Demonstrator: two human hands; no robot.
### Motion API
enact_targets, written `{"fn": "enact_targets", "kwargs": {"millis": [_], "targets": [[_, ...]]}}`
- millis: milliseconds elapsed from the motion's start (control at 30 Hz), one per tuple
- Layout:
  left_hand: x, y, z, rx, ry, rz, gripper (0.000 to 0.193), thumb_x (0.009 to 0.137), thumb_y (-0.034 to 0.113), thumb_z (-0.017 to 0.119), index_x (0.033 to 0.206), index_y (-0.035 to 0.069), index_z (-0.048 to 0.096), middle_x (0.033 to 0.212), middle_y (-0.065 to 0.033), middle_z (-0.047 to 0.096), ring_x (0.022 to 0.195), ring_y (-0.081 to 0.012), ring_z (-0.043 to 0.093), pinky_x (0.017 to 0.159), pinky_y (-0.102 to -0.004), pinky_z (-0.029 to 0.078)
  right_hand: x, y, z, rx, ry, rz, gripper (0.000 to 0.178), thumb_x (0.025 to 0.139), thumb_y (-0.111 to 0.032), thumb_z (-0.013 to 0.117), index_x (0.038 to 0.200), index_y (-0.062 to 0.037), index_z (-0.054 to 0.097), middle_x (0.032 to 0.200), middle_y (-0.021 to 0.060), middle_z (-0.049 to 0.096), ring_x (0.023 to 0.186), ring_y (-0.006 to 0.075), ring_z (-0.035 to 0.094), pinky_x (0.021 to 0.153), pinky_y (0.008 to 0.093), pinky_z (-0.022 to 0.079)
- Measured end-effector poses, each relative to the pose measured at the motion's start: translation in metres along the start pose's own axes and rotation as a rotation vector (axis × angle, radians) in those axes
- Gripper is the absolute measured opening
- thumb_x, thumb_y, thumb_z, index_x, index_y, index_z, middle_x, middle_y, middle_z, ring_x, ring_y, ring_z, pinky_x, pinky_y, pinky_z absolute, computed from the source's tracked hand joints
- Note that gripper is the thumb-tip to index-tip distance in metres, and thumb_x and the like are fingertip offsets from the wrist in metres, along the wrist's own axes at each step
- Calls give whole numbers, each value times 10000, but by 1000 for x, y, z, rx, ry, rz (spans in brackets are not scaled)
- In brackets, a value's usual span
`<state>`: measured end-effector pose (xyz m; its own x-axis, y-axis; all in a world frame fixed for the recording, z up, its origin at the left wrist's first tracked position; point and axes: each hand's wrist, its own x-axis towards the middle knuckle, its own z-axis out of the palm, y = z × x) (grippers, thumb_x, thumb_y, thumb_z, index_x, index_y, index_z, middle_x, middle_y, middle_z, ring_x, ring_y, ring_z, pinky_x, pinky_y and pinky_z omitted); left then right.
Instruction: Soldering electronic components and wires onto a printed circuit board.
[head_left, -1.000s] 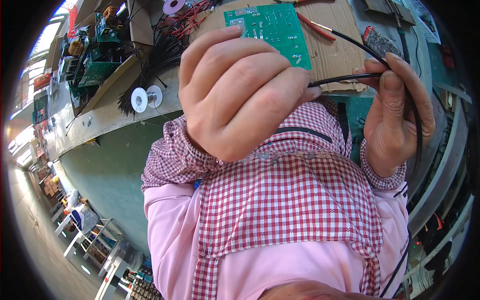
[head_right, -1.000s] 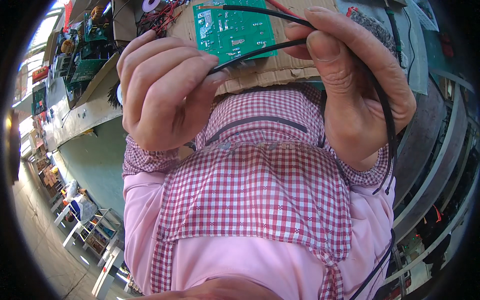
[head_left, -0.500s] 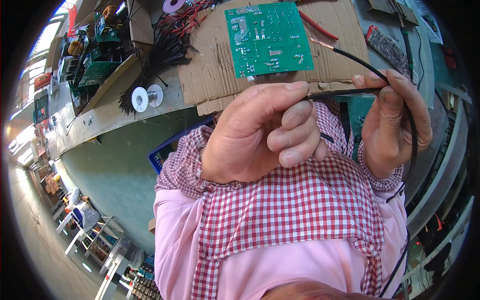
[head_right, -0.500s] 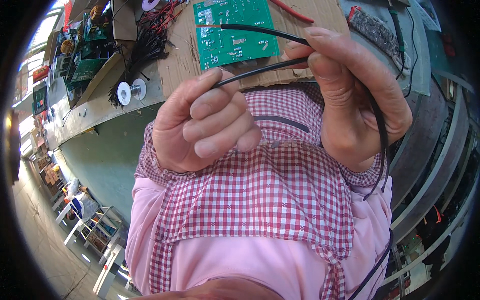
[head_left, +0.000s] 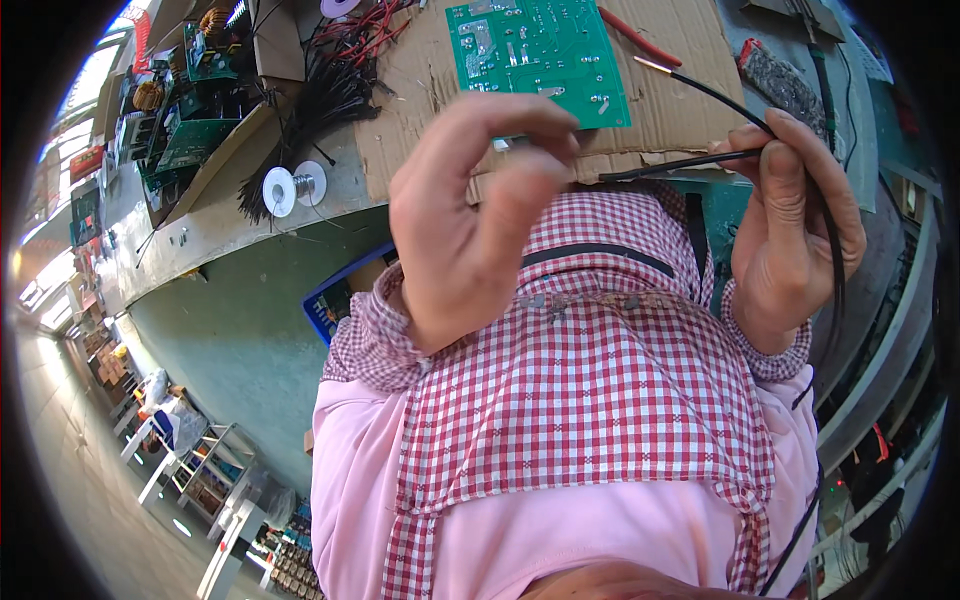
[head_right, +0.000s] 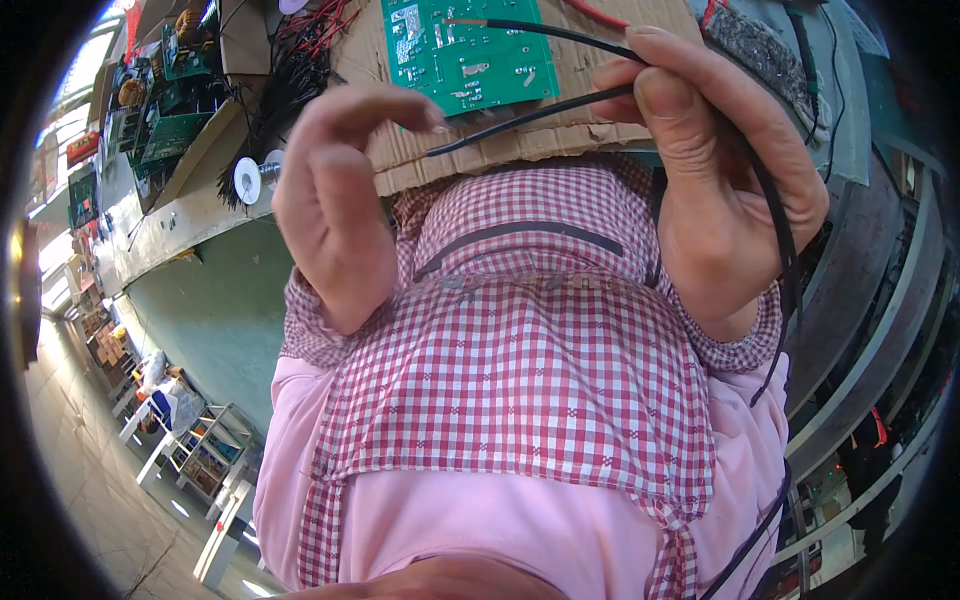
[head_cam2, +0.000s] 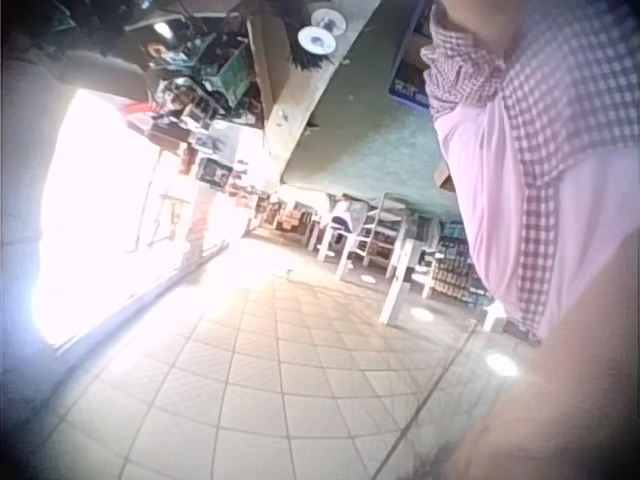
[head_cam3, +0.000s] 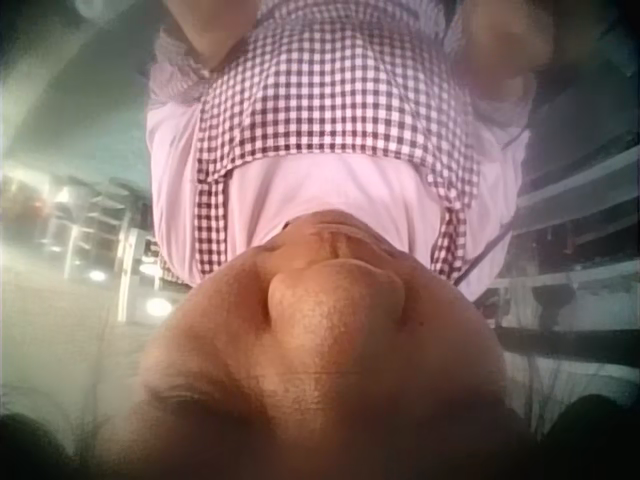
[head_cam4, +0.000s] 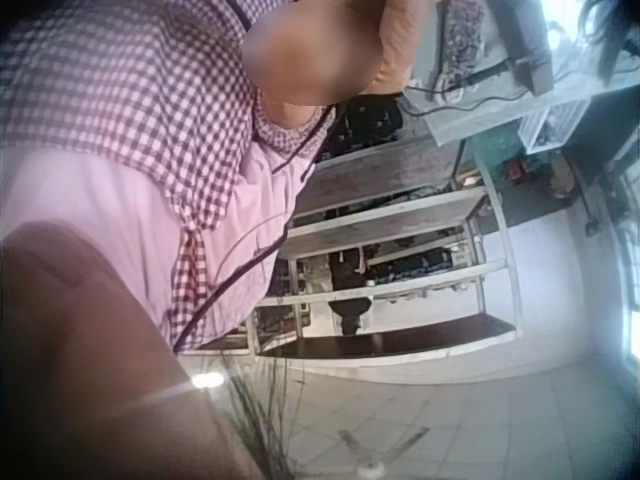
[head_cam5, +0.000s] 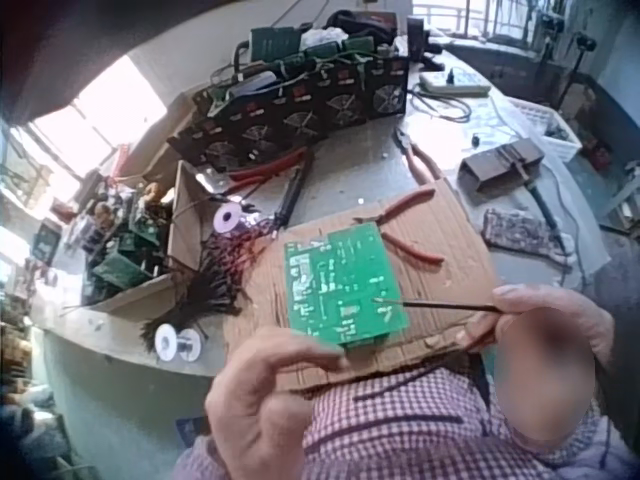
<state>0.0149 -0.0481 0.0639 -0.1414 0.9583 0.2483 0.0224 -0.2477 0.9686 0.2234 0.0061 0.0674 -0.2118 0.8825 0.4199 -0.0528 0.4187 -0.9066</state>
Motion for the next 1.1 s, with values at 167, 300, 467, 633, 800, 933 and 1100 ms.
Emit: {"fn": "enact_targets", "kwargs": {"millis": [167,300,467,633,800,933,1100], "targets": [[20,0,-14,735,-102,829,498,618,186,843,1016,-3,611,943,-106,620,838,-250,603,778,-357,489,0,2,0,55,-4,-10,245,928,-86,527,1122,42,604,956,191,666,854,281,671,767,356,558],[20,11,-7,854,-109,865,370,584,129,841,901,52,666,855,-71,644,834,-235,601,717,-344,486,-5,2,-5,25,52,60,250,933,-89,518,1133,38,599,959,186,666,866,280,668,787,374,554],[23,9,-2,685,-226,769,175,708,54,750,845,22,644,788,-61,632,756,-232,602,720,-335,474,0,-1,-3,0,51,-5,244,935,-71,504,1132,44,591,947,188,663,870,281,664,801,414,550],[5,28,16,-697,-232,-676,367,977,225,372,652,76,456,563,-19,487,564,-173,519,633,-336,437,-5,-6,-1,-99,4,-20,238,935,-40,489,1134,60,572,919,210,653,839,282,657,799,407,547],[0,9,12,-1087,-364,-710,368,1001,228,381,744,-2,513,652,-75,538,621,-203,546,664,-327,456,0,0,2,19,-16,-18,242,937,-50,490,1137,60,573,919,213,654,827,283,660,781,376,548],[6,5,-6,99,-283,92,422,980,324,440,1035,-77,556,961,-203,613,859,-252,620,801,-358,493,0,2,-3,-26,41,13,246,939,-69,495,1132,53,587,932,200,661,830,285,666,770,363,550],[19,8,-10,689,-143,668,489,616,137,848,1014,1,599,970,-123,641,918,-255,603,820,-348,483,0,-4,1,-104,73,103,250,941,-80,496,1131,50,594,944,192,664,844,286,669,775,353,551]]}}
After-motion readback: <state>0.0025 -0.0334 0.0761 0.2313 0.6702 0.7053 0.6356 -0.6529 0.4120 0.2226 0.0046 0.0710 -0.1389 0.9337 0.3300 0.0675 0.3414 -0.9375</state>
